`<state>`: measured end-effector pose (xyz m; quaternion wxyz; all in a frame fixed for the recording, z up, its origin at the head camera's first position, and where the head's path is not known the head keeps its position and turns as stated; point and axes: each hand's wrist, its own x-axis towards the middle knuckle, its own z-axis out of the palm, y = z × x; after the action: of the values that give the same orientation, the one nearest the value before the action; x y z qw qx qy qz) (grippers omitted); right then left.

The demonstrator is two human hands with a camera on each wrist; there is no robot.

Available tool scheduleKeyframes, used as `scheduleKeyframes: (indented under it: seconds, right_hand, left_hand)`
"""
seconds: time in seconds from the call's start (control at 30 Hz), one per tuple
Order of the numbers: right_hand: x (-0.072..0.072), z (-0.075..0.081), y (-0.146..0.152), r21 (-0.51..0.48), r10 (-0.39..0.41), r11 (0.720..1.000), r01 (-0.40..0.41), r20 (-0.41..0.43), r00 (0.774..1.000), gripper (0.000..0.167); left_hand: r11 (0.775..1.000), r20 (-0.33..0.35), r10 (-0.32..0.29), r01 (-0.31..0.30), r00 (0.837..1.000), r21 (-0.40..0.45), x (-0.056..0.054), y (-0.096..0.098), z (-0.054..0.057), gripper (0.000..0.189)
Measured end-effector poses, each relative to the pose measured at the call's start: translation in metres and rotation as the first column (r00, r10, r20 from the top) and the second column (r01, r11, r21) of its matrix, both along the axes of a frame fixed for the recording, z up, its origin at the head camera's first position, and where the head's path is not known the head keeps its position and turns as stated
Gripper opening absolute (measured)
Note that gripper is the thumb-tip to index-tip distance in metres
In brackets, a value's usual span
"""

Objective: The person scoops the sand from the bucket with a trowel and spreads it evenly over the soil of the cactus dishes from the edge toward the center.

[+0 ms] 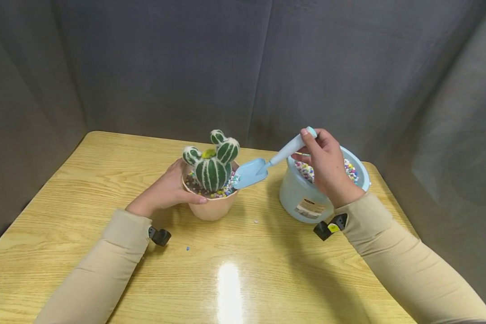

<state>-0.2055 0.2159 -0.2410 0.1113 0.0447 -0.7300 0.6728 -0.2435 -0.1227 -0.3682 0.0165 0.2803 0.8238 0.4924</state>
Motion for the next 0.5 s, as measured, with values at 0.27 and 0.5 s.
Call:
scheduleKeyframes:
  seconds: [0.27, 0.5]
  right_hand:
    - [0.001, 0.002, -0.002, 0.001, 0.001, 1.000, -0.001, 0.000, 1.000, 0.013]
    - [0.003, 0.003, -0.004, 0.006, 0.007, 1.000, -0.007, -0.014, 1.000, 0.014]
  left_hand:
    - [0.999, 0.003, 0.041, -0.041, 0.999, 0.010, 0.005, 0.006, 0.000, 0.103]
    - [0.995, 0.008, 0.094, -0.094, 0.996, -0.024, 0.009, 0.012, 0.001, 0.106]
